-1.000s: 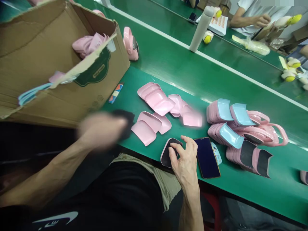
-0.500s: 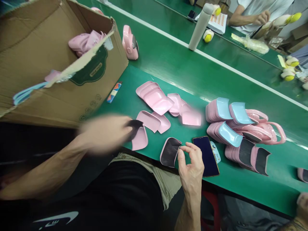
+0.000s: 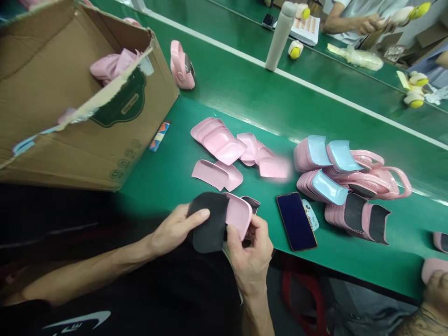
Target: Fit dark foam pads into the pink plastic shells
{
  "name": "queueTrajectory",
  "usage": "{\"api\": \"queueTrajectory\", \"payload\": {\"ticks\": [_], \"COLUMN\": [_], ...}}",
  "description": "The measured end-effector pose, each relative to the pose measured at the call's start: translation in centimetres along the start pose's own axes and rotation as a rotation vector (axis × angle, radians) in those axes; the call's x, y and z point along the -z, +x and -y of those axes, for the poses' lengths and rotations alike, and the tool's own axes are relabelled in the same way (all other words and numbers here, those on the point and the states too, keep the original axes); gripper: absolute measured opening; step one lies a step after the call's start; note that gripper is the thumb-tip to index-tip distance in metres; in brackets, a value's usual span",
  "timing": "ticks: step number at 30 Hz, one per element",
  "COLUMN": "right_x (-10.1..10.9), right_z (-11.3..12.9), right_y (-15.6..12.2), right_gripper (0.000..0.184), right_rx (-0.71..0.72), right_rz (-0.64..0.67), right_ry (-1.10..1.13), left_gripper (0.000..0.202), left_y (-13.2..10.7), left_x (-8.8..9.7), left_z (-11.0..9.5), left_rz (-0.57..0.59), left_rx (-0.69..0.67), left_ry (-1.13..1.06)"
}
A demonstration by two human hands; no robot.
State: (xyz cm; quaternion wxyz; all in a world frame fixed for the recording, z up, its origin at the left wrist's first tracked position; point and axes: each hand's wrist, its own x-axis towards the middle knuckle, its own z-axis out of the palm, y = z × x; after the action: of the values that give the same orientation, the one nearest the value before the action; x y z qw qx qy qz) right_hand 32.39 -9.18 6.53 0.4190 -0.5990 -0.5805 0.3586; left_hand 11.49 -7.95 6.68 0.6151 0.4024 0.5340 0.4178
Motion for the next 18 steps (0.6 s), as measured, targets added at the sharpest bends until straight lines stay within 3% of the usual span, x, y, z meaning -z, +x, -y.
{"api": "queueTrajectory", "payload": {"ticks": [3,7,10,13,18], "right_x": [0.7,3.2,4.7,4.7,3.2], "right_z": [-0.7,-2.5,-4.6,-6.0,-6.0], "right_y": [0.3,2.3,4.1,5.2,5.7], "right_gripper": [0.028,0.037,0.044,0.052,0.060], "right_rx": [-0.080,-0.161,-0.255,-0.298,-0.200], "right_rz": [-0.129,-0.230,-0.078,0.123,0.162], "right_ry": [0.052,0.130,0.158,0.146,0.002], "left_gripper": [0.043,0.049,0.051,0.051,0.053], "left_y": [-0.7,-0.6,0.2,1.2,1.9], "left_x": [-0.6,-0.1,0.0,-0.2,-0.8], "left_z": [0.4,1.1,1.7,2.1,2.5], "left_rz": [0.112,0.222,0.161,0.121,0.107], "left_rx": [-0.002,0.127,0.212,0.262,0.278], "left_ry": [-0.023,-0.136,-0.334,-0.466,-0.525]}}
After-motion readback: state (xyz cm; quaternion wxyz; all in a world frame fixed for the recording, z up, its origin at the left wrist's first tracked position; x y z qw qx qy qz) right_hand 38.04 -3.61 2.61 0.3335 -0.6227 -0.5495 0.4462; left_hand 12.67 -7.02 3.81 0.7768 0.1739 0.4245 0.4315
